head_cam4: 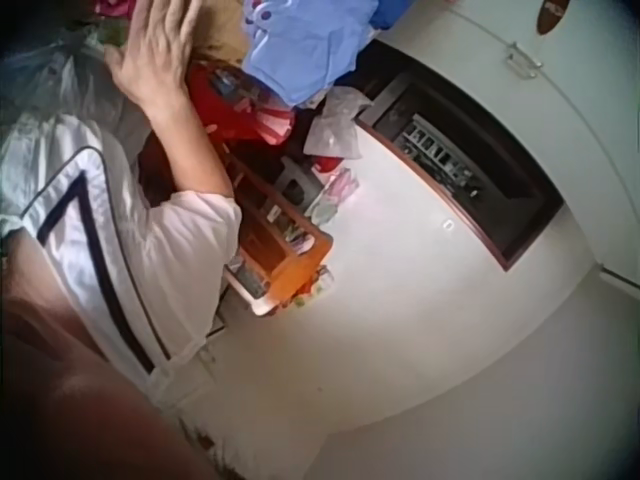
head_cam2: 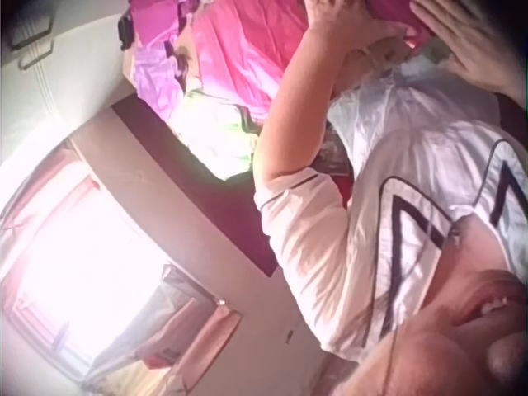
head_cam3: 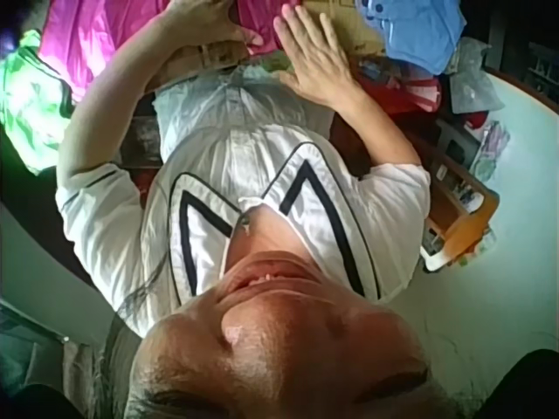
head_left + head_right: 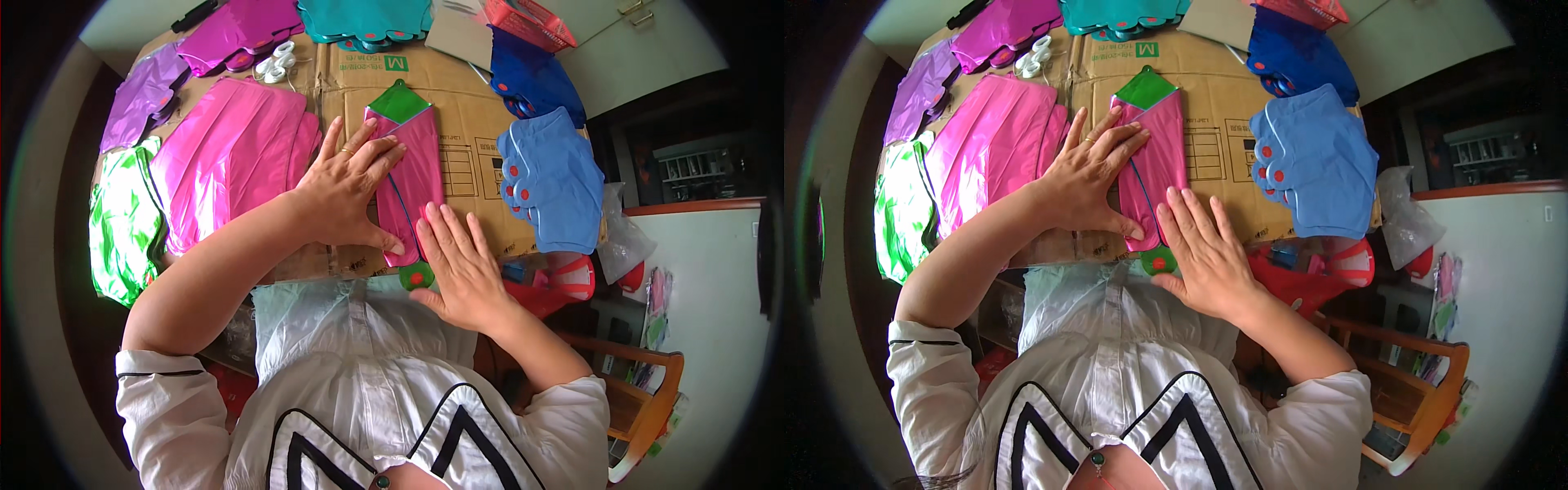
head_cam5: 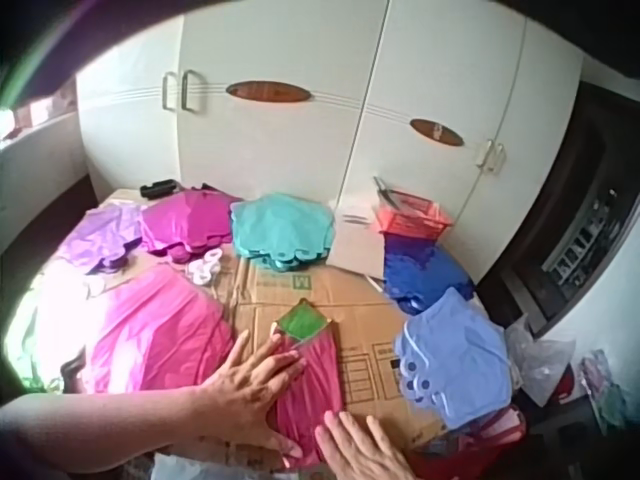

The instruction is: Folding plastic sheets and inserting them into retail packaging.

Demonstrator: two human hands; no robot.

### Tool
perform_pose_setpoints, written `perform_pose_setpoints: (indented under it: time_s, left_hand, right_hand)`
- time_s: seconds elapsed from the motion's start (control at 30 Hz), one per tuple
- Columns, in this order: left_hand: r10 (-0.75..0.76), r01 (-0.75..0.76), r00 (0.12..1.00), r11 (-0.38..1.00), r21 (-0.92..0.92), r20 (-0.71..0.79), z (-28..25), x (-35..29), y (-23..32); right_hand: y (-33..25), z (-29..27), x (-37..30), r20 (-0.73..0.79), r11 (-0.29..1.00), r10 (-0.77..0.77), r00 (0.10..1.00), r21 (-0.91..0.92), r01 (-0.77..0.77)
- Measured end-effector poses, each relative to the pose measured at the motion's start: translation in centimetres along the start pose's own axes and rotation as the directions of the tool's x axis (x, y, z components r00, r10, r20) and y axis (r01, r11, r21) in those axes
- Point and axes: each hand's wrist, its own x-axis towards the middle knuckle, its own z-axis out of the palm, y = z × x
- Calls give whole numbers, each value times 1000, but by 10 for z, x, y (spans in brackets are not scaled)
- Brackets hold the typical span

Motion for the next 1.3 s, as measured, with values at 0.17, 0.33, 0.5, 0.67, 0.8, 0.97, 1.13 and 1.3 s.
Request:
perform_pose_setpoints:
  time_s: [0.17, 0.33, 0.5, 0.67, 0.8, 0.97, 1.13, 1.3]
  left_hand:
    - [-15, 15, 1000, 1000, 14, -24, 8, 0, -4]
    - [0, 1, 999, 999, 42, -40, 9, 0, -3]
    - [-15, 15, 1000, 1000, -5, 8, 0, -1, 1]
    - [-5, 3, 999, 999, 39, 51, -5, 1, 4]
    - [-2, 0, 999, 999, 36, 48, -5, 1, 4]
    - [5, -6, 999, 999, 35, 34, -2, 1, 4]
    - [18, -17, 1000, 1000, 5, -14, -5, -1, 2]
    - [4, -6, 999, 998, -65, -35, -7, -1, 2]
  right_hand:
    - [-2, -3, -13, 55, 999, -40, 998, 5, 40]
    - [-1, -12, -10, 38, 997, -76, 996, 28, 75]
    - [25, -35, 5, 19, 937, -132, 991, 327, 119]
    - [60, -41, 43, 30, 526, 386, 922, 814, -247]
    - [84, -46, 80, 404, 148, 459, 791, 843, -516]
    - [78, -52, 109, 565, 168, 462, 684, 702, -692]
    - [69, -41, 119, 560, 137, 442, 701, 730, -670]
    - [62, -33, 114, 463, 158, 475, 749, 792, -590]
